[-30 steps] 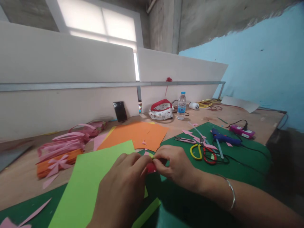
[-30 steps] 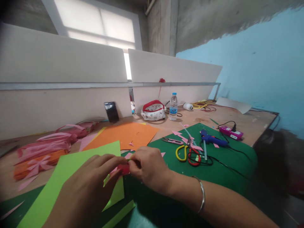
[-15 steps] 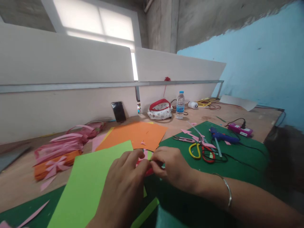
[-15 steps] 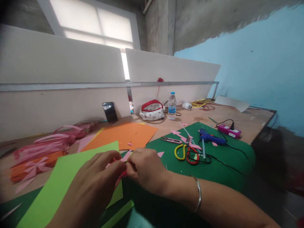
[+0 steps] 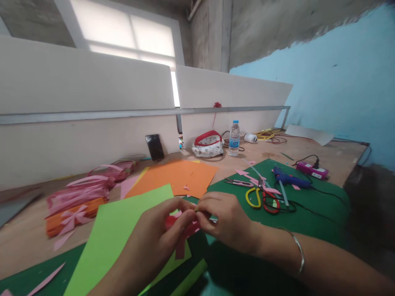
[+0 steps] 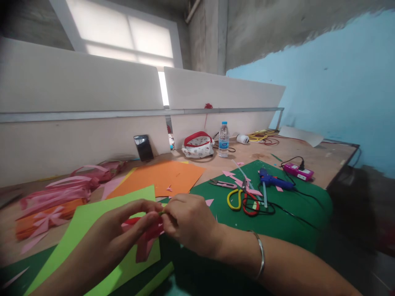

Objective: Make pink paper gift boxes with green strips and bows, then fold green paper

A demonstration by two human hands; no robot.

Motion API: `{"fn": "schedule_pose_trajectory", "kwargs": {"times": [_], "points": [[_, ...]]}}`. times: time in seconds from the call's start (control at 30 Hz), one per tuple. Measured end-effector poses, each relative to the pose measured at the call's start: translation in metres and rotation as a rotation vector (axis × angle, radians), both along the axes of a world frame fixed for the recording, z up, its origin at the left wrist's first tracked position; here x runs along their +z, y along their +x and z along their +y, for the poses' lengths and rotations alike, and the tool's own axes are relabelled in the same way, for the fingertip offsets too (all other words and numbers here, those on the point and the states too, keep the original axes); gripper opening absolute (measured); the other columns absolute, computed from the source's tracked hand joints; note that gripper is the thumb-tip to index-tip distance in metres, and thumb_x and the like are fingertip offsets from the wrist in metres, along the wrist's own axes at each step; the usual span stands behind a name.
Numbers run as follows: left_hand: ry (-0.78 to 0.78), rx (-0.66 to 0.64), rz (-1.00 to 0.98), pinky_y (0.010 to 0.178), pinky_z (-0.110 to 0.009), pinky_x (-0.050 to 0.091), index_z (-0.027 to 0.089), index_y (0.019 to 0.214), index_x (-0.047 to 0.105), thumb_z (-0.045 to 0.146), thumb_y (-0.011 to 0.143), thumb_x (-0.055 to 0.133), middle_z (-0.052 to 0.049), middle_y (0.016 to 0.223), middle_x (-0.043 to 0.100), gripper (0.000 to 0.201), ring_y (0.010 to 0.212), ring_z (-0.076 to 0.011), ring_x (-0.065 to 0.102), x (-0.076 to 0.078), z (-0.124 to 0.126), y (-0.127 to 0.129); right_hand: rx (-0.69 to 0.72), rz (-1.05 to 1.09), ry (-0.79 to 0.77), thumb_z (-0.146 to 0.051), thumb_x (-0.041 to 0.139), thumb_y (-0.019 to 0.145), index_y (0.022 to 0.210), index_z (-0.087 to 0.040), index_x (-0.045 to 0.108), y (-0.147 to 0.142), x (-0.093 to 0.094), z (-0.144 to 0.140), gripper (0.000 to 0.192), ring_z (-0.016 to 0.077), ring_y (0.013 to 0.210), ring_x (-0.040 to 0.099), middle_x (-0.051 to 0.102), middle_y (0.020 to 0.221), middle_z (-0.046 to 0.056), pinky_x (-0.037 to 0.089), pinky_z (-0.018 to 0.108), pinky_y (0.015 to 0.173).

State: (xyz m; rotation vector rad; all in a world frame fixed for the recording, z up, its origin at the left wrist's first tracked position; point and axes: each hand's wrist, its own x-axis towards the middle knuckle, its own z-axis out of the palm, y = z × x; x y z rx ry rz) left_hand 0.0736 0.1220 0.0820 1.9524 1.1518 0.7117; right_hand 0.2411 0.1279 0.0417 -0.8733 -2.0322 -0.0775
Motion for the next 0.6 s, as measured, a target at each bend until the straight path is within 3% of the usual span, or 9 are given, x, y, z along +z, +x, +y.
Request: {"fn": "schedule_pose_trajectory", "kwargs": {"times": [0.07,0.13,0.27,0.43,0.53,0.6], "points": [[-0.136,0.018,-0.096,0.051,-0.026,0.047,0.022,0.082,0.052,0.045,0.083,0.048,0.007,0.056,0.059,0.024,0.041,-0.0124,0.057,0.006,-0.002,0.001,0.032,0.027,0.006,-0.013,0.051,0.078,0.067,-0.014,0.062,0.0,0.002,-0.001,0.016,0.0134,0.061,0.057,0.064,0.066,0.005,0.045,0.023,0.058],[-0.145,0.008,-0.071,0.053,-0.024,0.048,0.021,0.083,0.056,0.045,0.082,0.05,0.006,0.058,0.064,0.024,0.044,-0.0128,0.06,0.011,-0.002,0.0,0.052,0.048,0.004,-0.012,0.052,0.078,0.069,-0.014,0.063,0.0,0.003,-0.001,0.014,0.0132,0.062,0.058,0.065,0.068,0.005,0.046,0.023,0.059],[0.043,0.024,0.212,0.068,-0.029,0.051,0.022,0.08,0.065,0.038,0.08,0.05,-0.001,0.073,0.073,0.023,0.068,-0.0192,0.069,0.014,-0.001,-0.005,0.072,0.047,0.011,-0.014,0.053,0.079,0.071,-0.013,0.063,-0.001,0.0,-0.001,0.013,0.0135,0.062,0.058,0.065,0.068,0.006,0.047,0.023,0.058],[0.234,0.074,0.515,0.061,-0.033,0.049,0.022,0.079,0.064,0.033,0.08,0.041,-0.006,0.073,0.073,0.025,0.076,-0.0267,0.068,0.012,-0.009,-0.002,0.051,-0.03,0.048,-0.016,0.05,0.082,0.074,-0.013,0.063,-0.004,-0.004,-0.003,0.016,0.0151,0.066,0.059,0.066,0.071,0.007,0.048,0.025,0.061],[0.303,0.075,0.502,0.061,-0.031,0.048,0.023,0.075,0.062,0.03,0.078,0.04,-0.006,0.079,0.073,0.023,0.076,-0.0255,0.068,0.003,-0.009,-0.003,-0.005,-0.097,0.087,-0.019,0.043,0.085,0.072,-0.014,0.061,-0.006,-0.005,-0.005,0.023,0.016,0.067,0.059,0.066,0.072,0.008,0.049,0.027,0.064],[0.401,0.107,0.394,0.061,-0.03,0.047,0.025,0.078,0.061,0.034,0.078,0.041,-0.003,0.077,0.073,0.022,0.071,-0.0226,0.067,-0.008,-0.003,-0.007,-0.025,-0.129,0.096,-0.021,0.04,0.086,0.072,-0.014,0.06,-0.006,-0.004,-0.004,0.026,0.016,0.068,0.059,0.066,0.072,0.008,0.05,0.027,0.065]]}}
